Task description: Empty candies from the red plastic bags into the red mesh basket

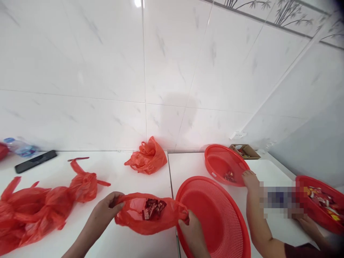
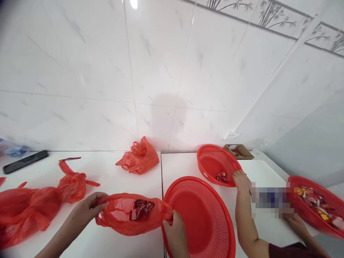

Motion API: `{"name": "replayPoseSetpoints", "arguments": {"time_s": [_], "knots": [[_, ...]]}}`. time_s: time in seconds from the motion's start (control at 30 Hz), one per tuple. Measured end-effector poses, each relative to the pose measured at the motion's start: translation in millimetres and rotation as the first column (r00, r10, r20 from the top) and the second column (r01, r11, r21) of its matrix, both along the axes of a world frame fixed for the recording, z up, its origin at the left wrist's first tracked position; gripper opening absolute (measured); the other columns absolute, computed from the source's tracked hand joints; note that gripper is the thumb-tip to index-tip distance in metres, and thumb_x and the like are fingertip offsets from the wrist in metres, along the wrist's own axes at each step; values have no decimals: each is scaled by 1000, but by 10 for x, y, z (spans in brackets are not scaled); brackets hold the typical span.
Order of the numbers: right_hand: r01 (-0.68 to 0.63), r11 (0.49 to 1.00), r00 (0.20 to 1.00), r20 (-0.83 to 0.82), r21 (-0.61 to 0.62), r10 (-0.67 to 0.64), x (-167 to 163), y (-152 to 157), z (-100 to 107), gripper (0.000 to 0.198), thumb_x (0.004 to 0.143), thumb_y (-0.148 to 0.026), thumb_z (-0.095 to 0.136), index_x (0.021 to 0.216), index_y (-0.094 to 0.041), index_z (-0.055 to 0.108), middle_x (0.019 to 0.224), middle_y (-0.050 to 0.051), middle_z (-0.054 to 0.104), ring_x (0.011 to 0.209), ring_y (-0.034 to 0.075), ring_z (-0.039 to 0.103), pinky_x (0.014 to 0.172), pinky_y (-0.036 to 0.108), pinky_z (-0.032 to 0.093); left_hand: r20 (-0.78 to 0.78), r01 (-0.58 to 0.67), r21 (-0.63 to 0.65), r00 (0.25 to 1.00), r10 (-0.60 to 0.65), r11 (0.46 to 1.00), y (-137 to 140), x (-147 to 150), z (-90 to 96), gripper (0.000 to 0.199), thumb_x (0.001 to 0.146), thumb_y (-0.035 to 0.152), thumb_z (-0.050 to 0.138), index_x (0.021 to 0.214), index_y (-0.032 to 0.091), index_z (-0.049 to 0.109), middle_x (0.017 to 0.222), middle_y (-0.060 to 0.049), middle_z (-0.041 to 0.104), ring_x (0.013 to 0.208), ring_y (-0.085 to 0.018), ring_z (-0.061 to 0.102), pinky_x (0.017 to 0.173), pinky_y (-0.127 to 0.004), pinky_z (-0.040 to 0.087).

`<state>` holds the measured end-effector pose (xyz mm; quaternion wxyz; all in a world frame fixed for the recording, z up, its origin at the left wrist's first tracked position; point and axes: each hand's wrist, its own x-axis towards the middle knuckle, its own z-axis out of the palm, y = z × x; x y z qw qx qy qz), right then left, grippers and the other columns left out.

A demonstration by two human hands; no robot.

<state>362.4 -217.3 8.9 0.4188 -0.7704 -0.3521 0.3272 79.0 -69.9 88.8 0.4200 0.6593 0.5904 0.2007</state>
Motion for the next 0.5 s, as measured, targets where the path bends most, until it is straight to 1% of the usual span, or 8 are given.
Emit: {"name": "replayPoseSetpoints", "arguments": {"time_s": [0.07, 0.17, 0.23, 0.3, 0.37, 0.4, 0.43, 0.5], "knots": [[-73, 997, 997, 15, -11, 73, 8, 65, 61, 14, 79, -30, 50, 76, -20, 60, 78, 4, 64, 75, 22, 58, 71, 34, 45, 1, -29, 12, 1000, 29, 1000, -19, -21, 14, 24, 72, 40, 59, 86, 21, 63, 71, 1, 65, 68, -21, 61, 62, -29, 46], [-116, 988, 991, 81, 99, 108, -62, 238, 255, 14, 80, -31, 52, 71, -21, 56, 75, 1, 60, 71, 19, 54, 68, 31, 43, 35, -91, 40, 995, 89, 995, -42, -31, 83, 26, 70, 39, 61, 88, 21, 62, 75, 1, 65, 72, -21, 61, 66, -30, 46], [-145, 970, 987, 99, 197, 127, -138, 350, 413, 13, 79, -30, 54, 69, -21, 55, 83, 3, 62, 77, 19, 56, 72, 31, 44, 88, -139, 58, 987, 134, 989, -59, -32, 168, 24, 70, 40, 61, 85, 21, 61, 75, 1, 65, 73, -20, 61, 67, -29, 46], [-155, 942, 988, 65, 298, 142, -208, 430, 551, 13, 79, -30, 57, 70, -21, 58, 106, 8, 63, 98, 22, 57, 85, 33, 44, 151, -166, 52, 976, 156, 985, -75, -41, 258, 22, 71, 41, 60, 78, 21, 59, 73, 1, 62, 70, -19, 59, 64, -28, 45], [-147, 920, 984, -39, 364, 173, -257, 479, 647, 13, 79, -32, 59, 73, -21, 60, 130, 10, 55, 123, 26, 48, 100, 38, 39, 190, -167, 27, 969, 159, 986, -87, -63, 324, 22, 73, 42, 59, 74, 21, 56, 69, 2, 58, 66, -17, 55, 60, -27, 43], [-140, 911, 970, -131, 389, 205, -273, 496, 679, 12, 80, -33, 59, 75, -22, 60, 136, 10, 52, 129, 27, 43, 104, 41, 36, 199, -163, 18, 967, 157, 986, -91, -78, 342, 22, 74, 42, 59, 73, 21, 54, 68, 3, 57, 65, -16, 54, 59, -26, 42], [-134, 903, 938, -242, 408, 248, -283, 510, 703, 13, 80, -34, 60, 76, -22, 60, 136, 10, 53, 131, 27, 43, 104, 43, 36, 200, -158, 16, 968, 151, 987, -94, -93, 348, 22, 74, 42, 59, 72, 21, 54, 66, 3, 56, 64, -16, 52, 58, -26, 41], [-113, 888, 826, -455, 446, 334, -295, 534, 736, 15, 80, -37, 59, 75, -23, 57, 120, 10, 64, 123, 27, 52, 99, 45, 41, 183, -138, 28, 974, 131, 990, -96, -121, 331, 22, 76, 41, 58, 71, 21, 53, 64, 4, 53, 61, -15, 50, 57, -25, 39]]}}
